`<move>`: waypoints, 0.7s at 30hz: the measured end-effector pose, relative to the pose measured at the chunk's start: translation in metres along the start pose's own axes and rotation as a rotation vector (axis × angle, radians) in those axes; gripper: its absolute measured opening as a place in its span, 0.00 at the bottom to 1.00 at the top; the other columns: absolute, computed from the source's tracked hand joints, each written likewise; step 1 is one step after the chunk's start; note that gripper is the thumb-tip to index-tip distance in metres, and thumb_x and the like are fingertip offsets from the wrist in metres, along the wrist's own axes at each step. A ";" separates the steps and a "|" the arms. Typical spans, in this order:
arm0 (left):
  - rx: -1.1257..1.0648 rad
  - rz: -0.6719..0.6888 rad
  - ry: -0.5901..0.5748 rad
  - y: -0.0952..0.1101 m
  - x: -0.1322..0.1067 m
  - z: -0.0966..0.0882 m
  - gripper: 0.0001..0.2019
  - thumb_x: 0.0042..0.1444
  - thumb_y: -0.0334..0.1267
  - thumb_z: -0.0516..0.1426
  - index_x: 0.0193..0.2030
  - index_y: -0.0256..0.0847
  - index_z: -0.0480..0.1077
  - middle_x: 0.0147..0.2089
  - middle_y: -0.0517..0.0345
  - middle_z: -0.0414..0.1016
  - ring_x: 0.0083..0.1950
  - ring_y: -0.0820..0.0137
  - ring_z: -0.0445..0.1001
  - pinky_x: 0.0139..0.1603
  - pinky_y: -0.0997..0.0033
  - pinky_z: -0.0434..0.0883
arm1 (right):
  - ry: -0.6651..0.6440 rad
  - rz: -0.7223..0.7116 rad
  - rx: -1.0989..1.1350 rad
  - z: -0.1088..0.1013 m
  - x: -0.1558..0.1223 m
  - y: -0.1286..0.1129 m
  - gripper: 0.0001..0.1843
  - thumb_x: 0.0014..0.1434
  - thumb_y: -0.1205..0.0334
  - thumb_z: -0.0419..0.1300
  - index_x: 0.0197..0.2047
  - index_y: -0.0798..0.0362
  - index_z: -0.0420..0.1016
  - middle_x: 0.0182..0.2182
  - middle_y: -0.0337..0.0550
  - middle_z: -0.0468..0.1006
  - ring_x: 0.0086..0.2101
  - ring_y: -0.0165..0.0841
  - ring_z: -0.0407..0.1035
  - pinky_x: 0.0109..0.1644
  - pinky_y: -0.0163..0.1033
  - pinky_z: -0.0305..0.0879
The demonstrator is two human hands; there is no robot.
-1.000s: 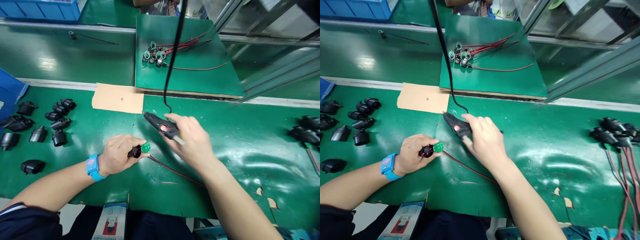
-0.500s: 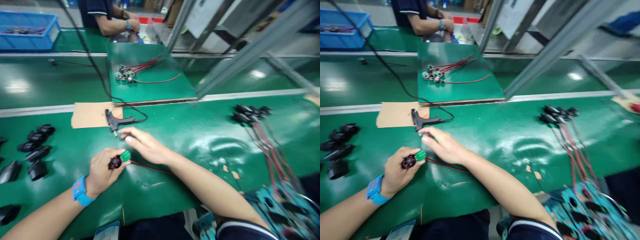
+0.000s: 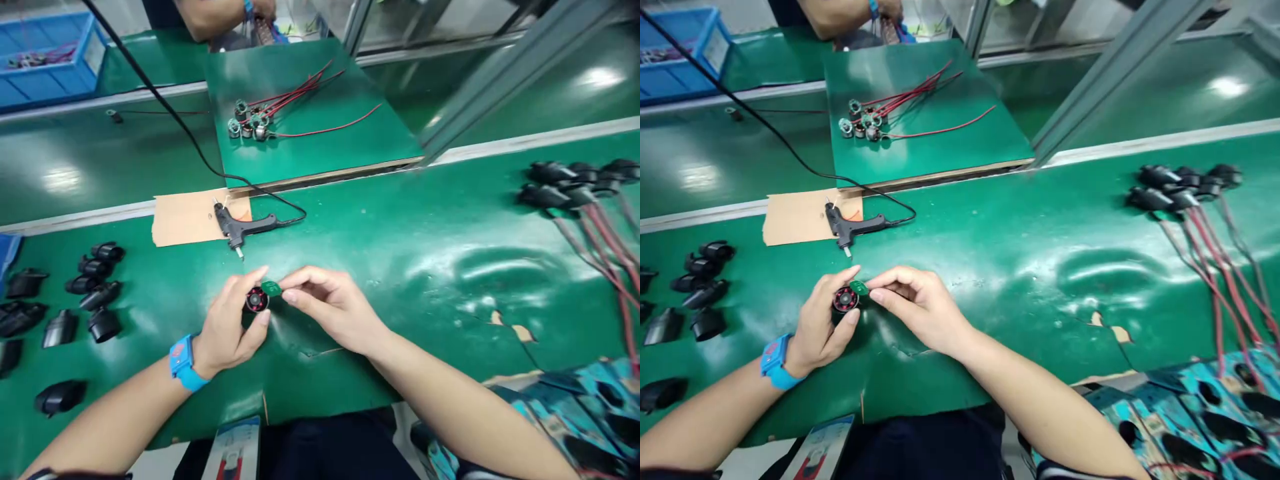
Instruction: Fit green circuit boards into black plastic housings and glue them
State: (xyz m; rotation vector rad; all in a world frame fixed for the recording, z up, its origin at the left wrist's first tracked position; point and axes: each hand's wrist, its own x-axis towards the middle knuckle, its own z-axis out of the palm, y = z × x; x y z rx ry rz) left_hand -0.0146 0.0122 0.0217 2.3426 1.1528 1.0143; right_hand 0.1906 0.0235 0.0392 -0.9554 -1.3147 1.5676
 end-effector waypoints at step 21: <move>0.135 0.292 0.116 -0.005 0.004 -0.006 0.04 0.61 0.37 0.61 0.40 0.40 0.72 0.35 0.56 0.79 0.29 0.74 0.79 0.29 0.79 0.77 | 0.047 -0.128 -0.409 0.001 -0.012 -0.007 0.05 0.64 0.62 0.62 0.40 0.52 0.80 0.31 0.41 0.79 0.31 0.30 0.73 0.33 0.36 0.68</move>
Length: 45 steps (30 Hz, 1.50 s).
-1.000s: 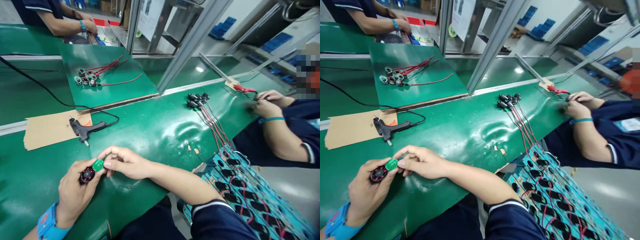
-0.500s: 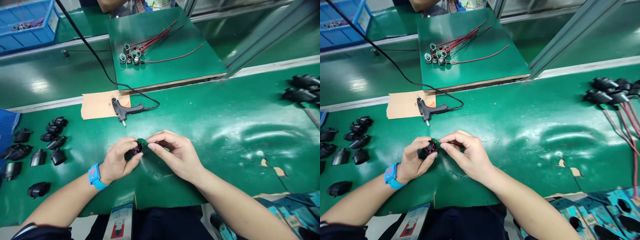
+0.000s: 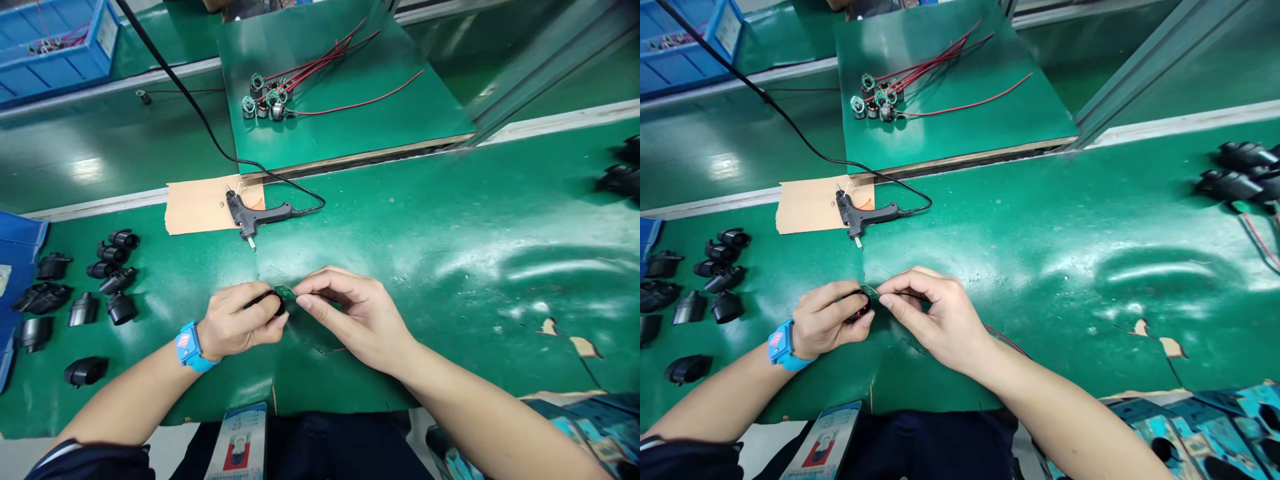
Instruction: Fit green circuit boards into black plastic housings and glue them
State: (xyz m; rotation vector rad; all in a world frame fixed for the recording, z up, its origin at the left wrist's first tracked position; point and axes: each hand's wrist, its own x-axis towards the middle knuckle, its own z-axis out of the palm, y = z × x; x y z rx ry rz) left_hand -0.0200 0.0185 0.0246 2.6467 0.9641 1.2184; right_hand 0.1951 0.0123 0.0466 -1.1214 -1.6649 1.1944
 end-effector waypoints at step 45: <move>-0.640 -0.812 -0.161 0.015 0.007 0.015 0.09 0.66 0.36 0.56 0.51 0.41 0.71 0.46 0.49 0.80 0.47 0.61 0.80 0.43 0.60 0.82 | 0.158 -0.466 -0.743 0.010 -0.014 0.006 0.20 0.63 0.72 0.62 0.57 0.48 0.70 0.33 0.38 0.83 0.27 0.31 0.75 0.36 0.38 0.74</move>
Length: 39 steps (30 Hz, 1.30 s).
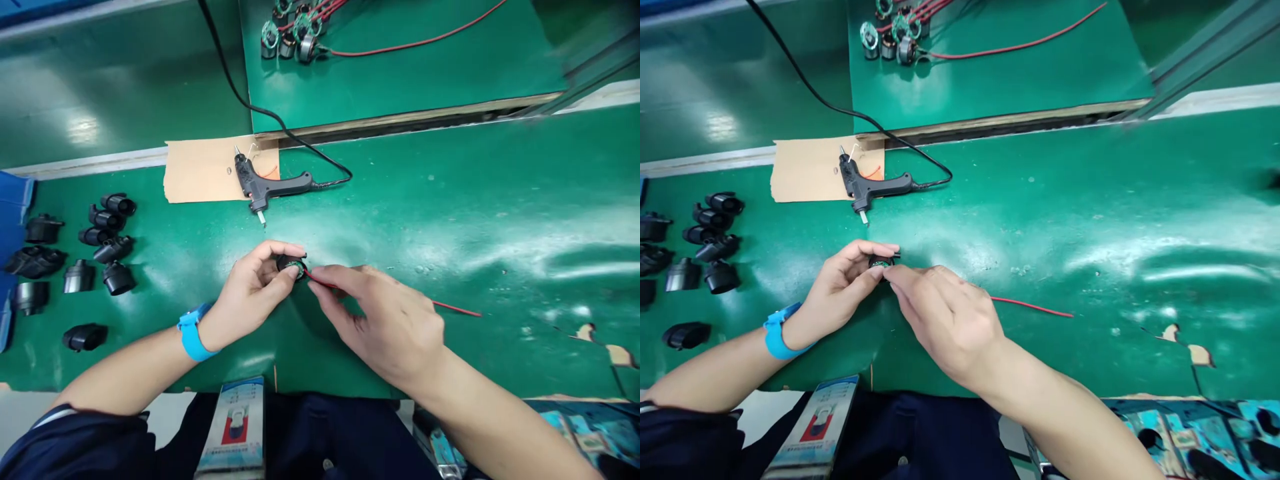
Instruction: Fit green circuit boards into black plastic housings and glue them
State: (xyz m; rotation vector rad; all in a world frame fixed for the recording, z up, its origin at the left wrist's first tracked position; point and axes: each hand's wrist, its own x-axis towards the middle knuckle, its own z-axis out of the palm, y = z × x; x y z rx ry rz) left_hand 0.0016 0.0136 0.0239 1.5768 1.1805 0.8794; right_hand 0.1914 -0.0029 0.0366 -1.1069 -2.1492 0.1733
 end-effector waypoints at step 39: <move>0.193 0.193 -0.034 -0.009 -0.004 -0.001 0.21 0.62 0.31 0.62 0.61 0.46 0.72 0.61 0.54 0.76 0.60 0.68 0.75 0.60 0.72 0.74 | -0.052 0.063 -0.014 -0.003 0.009 0.002 0.10 0.66 0.67 0.60 0.32 0.55 0.77 0.28 0.41 0.79 0.28 0.28 0.74 0.33 0.33 0.70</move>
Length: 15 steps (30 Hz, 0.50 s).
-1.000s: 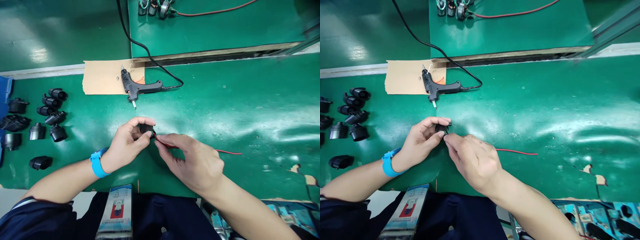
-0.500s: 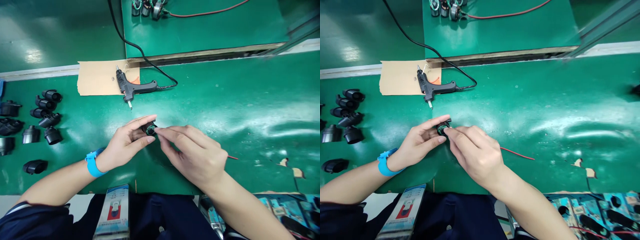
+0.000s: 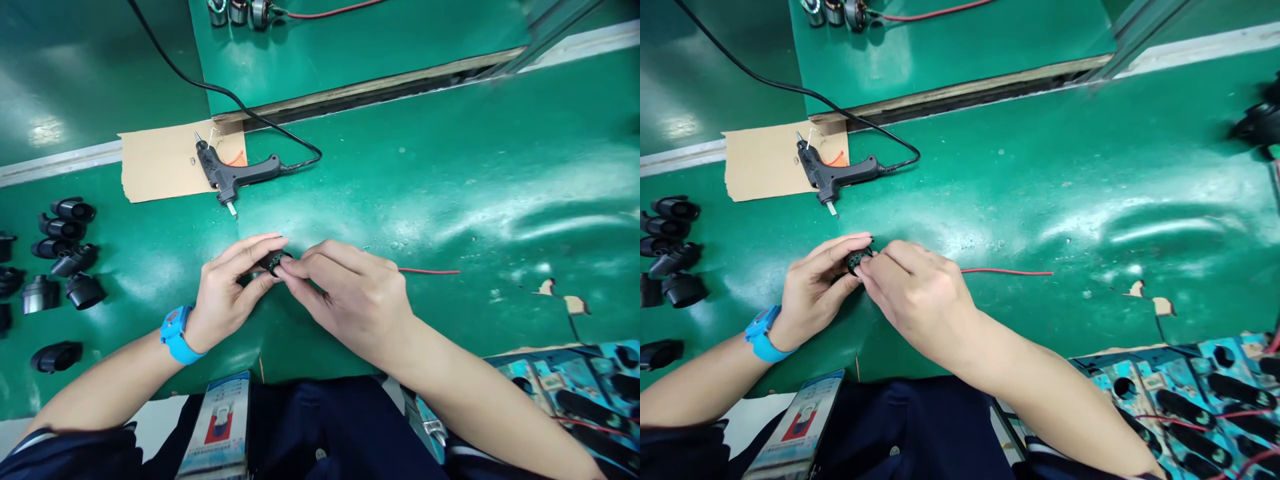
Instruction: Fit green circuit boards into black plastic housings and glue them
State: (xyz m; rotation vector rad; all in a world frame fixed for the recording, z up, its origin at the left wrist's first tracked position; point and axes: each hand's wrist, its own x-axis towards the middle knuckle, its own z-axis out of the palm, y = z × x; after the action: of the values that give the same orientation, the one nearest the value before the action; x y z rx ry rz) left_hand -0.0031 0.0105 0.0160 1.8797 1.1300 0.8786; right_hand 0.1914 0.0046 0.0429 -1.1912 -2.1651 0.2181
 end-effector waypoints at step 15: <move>-0.557 -0.359 -0.010 0.000 0.008 0.007 0.22 0.59 0.37 0.65 0.60 0.45 0.72 0.53 0.54 0.79 0.52 0.66 0.78 0.52 0.71 0.77 | -0.022 0.044 0.104 -0.006 0.001 0.009 0.09 0.67 0.69 0.56 0.48 0.53 0.76 0.38 0.43 0.83 0.37 0.32 0.77 0.44 0.37 0.74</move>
State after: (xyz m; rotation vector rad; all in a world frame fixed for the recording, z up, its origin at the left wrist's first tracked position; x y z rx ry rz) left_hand 0.0060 0.0160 0.0137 1.1847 1.0381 0.8633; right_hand 0.2006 0.0094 0.0444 -1.1828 -2.1207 0.3598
